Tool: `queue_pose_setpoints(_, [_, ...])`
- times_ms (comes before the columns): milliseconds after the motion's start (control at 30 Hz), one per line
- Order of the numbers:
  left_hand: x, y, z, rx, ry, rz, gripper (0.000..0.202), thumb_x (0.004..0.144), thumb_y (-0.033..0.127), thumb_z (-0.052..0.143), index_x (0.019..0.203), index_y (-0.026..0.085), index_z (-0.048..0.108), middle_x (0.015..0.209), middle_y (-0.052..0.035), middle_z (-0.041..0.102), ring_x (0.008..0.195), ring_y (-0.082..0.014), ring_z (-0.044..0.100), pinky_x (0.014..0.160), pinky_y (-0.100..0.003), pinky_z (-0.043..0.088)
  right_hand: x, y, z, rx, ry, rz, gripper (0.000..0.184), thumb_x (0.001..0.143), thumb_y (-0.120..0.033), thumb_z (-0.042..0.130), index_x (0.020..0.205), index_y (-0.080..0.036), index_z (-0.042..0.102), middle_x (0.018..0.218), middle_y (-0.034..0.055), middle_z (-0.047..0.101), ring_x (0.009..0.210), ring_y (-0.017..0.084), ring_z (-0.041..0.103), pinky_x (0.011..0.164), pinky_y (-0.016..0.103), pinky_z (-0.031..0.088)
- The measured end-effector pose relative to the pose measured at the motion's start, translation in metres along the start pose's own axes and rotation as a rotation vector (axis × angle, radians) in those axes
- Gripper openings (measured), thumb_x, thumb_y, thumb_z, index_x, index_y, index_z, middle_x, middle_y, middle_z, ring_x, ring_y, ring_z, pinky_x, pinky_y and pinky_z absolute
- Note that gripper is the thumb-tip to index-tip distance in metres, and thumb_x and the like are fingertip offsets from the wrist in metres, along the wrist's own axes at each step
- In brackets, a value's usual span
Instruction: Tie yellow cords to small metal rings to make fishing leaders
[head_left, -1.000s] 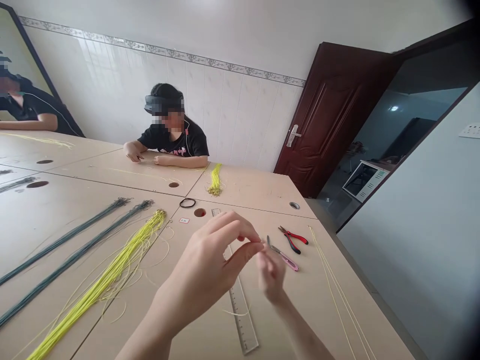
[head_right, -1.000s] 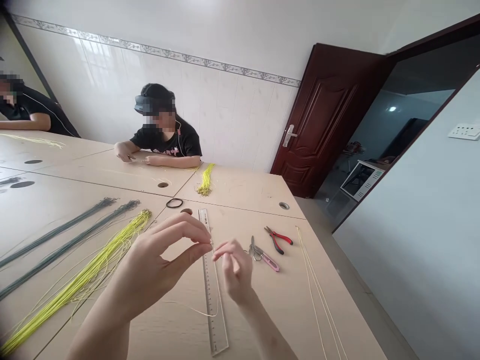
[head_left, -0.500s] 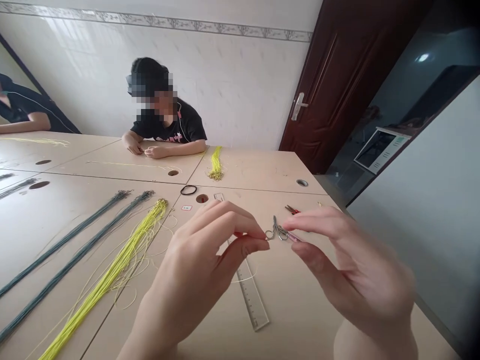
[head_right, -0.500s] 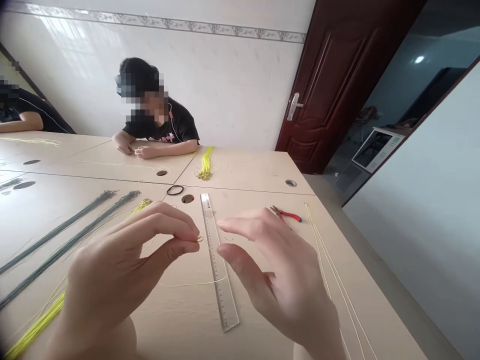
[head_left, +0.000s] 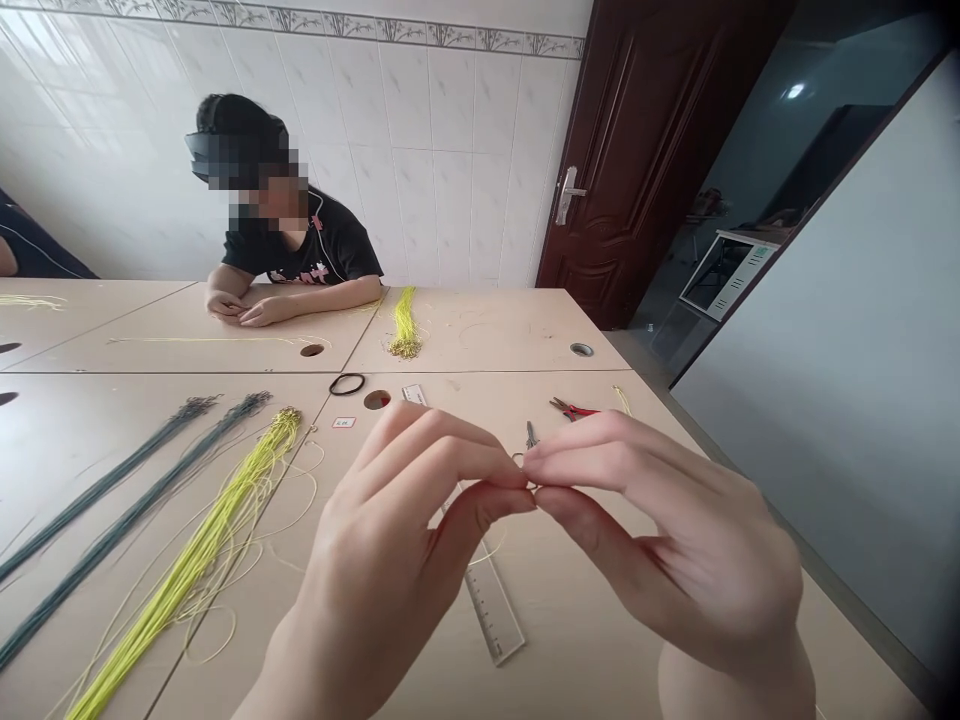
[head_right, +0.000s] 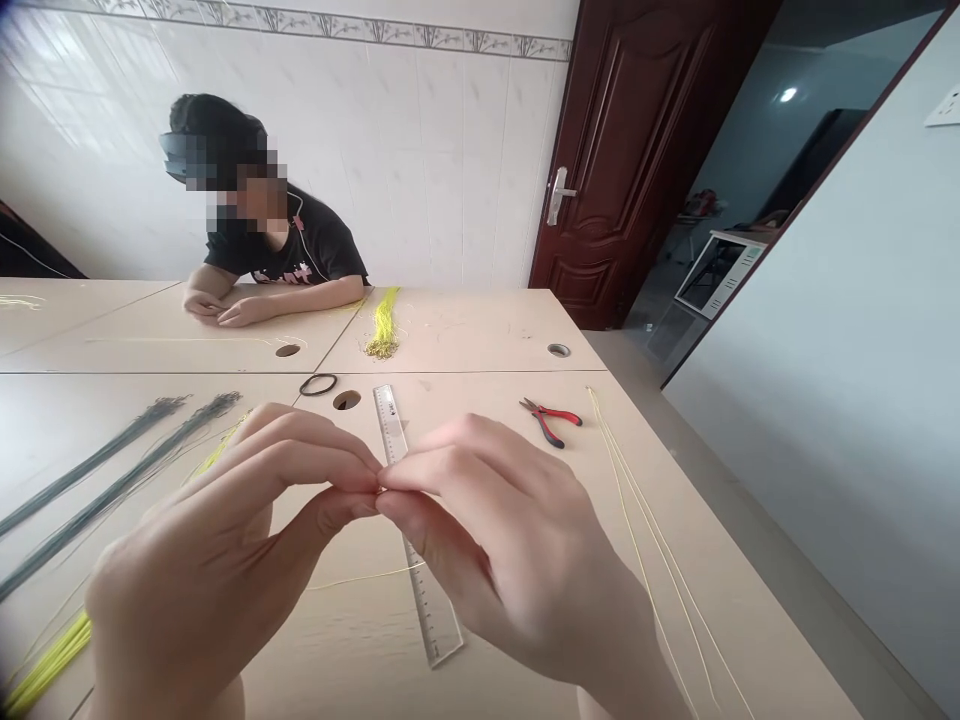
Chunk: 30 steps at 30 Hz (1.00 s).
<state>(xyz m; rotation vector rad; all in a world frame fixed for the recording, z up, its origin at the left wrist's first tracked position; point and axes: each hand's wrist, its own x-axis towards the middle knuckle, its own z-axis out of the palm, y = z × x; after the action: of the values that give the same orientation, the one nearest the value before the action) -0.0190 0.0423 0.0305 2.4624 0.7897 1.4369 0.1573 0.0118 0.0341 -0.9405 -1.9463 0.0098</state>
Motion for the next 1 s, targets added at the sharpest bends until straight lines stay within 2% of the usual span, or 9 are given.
queue_pose_setpoints(200, [0.000, -0.001, 0.004, 0.051, 0.028, 0.022, 0.011, 0.087, 0.008, 0.059, 0.085, 0.019, 0.056, 0.081, 0.0014, 0.060, 0.079, -0.0137, 0.049, 0.070, -0.029, 0.043, -0.001, 0.000, 0.000, -0.014, 0.006, -0.003, 0.007, 0.090, -0.017, 0.055, 0.088, -0.020, 0.060, 0.089, -0.0021, 0.066, 0.082, 0.010, 0.063, 0.087, 0.023, 0.050])
queue_pose_setpoints(400, [-0.001, -0.001, 0.002, -0.016, 0.034, 0.015, 0.008, 0.089, 0.012, 0.058, 0.089, 0.020, 0.055, 0.083, 0.0013, 0.059, 0.081, -0.0133, 0.050, 0.072, -0.029, 0.042, -0.001, 0.000, 0.004, 0.027, 0.013, 0.009, 0.008, 0.092, -0.017, 0.051, 0.090, -0.020, 0.057, 0.090, 0.0007, 0.063, 0.084, 0.013, 0.062, 0.078, 0.026, 0.051])
queue_pose_setpoints(567, [0.000, 0.000, -0.002, -0.127, -0.121, -0.125, 0.006, 0.092, 0.019, 0.054, 0.096, 0.022, 0.057, 0.093, 0.0011, 0.059, 0.089, -0.0128, 0.054, 0.079, -0.028, 0.044, 0.003, 0.003, 0.006, 0.060, 0.133, 0.028, 0.008, 0.090, -0.011, 0.051, 0.087, -0.017, 0.056, 0.089, 0.0029, 0.058, 0.090, 0.015, 0.059, 0.081, 0.029, 0.049])
queue_pose_setpoints(733, [0.002, 0.005, -0.005, -0.308, -0.288, -0.349, 0.007, 0.093, 0.023, 0.051, 0.093, 0.027, 0.058, 0.094, 0.0047, 0.060, 0.085, -0.0102, 0.056, 0.077, -0.024, 0.044, 0.006, 0.004, 0.010, 0.095, 0.119, 0.031, 0.007, 0.089, -0.010, 0.051, 0.087, -0.016, 0.055, 0.092, 0.0037, 0.056, 0.094, 0.015, 0.057, 0.083, 0.030, 0.046])
queue_pose_setpoints(867, [0.001, 0.007, -0.006, -0.478, -0.303, -0.390, 0.013, 0.095, 0.028, 0.047, 0.087, 0.024, 0.057, 0.084, 0.0040, 0.060, 0.078, -0.0114, 0.056, 0.072, -0.025, 0.045, 0.006, 0.002, 0.011, 0.135, 0.110, 0.042, 0.009, 0.089, -0.008, 0.049, 0.086, -0.015, 0.054, 0.092, 0.0033, 0.054, 0.095, 0.015, 0.056, 0.082, 0.031, 0.045])
queue_pose_setpoints(1000, [0.003, 0.007, -0.007, -0.543, -0.293, -0.430, 0.020, 0.095, 0.031, 0.046, 0.083, 0.022, 0.058, 0.080, 0.0014, 0.059, 0.075, -0.0133, 0.054, 0.066, -0.027, 0.043, 0.004, 0.000, 0.012, 0.225, 0.091, 0.072, 0.010, 0.090, -0.009, 0.048, 0.090, -0.016, 0.054, 0.095, 0.0032, 0.054, 0.096, 0.015, 0.055, 0.082, 0.033, 0.046])
